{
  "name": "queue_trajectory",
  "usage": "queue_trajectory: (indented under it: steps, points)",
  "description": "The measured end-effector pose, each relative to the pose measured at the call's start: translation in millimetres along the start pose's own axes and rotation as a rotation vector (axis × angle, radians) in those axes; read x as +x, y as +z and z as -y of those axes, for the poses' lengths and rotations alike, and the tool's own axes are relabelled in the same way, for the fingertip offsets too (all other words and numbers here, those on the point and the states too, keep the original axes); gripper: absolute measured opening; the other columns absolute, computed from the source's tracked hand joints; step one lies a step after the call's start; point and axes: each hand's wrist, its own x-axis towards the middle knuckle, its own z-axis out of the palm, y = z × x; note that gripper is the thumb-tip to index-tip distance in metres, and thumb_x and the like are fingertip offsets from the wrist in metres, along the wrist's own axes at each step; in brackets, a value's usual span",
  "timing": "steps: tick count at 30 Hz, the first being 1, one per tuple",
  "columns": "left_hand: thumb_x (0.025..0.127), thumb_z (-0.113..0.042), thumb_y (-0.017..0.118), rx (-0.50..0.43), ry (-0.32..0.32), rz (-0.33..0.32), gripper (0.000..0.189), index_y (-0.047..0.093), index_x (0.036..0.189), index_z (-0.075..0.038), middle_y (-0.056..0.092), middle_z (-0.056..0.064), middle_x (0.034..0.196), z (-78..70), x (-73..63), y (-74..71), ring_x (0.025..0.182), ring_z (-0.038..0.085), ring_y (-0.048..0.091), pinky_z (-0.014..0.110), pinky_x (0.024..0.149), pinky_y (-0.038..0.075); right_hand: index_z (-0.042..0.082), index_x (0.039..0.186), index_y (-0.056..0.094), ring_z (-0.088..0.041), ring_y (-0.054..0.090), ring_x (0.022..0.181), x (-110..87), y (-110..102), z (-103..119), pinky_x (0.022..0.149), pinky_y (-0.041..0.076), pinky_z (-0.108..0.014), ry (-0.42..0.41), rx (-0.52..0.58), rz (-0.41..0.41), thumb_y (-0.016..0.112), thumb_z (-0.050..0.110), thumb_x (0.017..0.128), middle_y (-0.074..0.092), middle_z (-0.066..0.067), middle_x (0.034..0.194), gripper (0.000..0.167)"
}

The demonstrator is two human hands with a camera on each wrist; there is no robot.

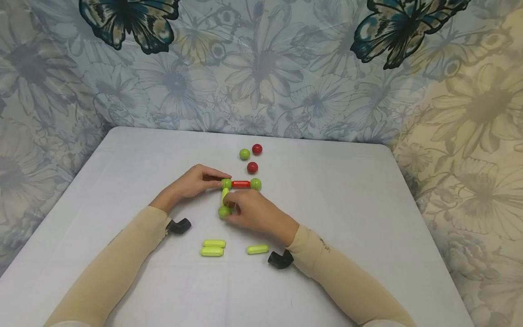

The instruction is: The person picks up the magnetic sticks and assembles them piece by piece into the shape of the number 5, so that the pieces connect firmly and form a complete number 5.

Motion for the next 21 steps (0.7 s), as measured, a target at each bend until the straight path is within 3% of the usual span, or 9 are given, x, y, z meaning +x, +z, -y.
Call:
queue_trajectory:
  steps: [12,21]
  points:
    - [0.104,-0.014,0.077,0.004,-0.004,0.007,0.028,0.081,0.131,-0.015,0.077,-0.001,0.129,-1.5,0.8,-0.8,0.127,0.020,0.067,0.045,0.110,0.050,0.012,0.111,0.081,-0.009,0.059,0.079,-0.8,2.9,0.2,0.069,0.052,-0.022,-0.040,0.002,-0.039,0.088,0.015,0.094,0.068,0.006,0.091,0.020]
    - [0.104,-0.015,0.077,0.007,-0.005,0.012,0.029,0.080,0.132,-0.016,0.076,-0.001,0.131,-1.6,-0.1,-0.4,0.127,0.020,0.067,0.046,0.110,0.050,0.012,0.112,0.080,-0.011,0.063,0.082,-1.0,5.1,0.4,0.071,0.053,-0.022,-0.022,0.008,-0.035,0.088,0.016,0.095,0.070,0.004,0.094,0.019]
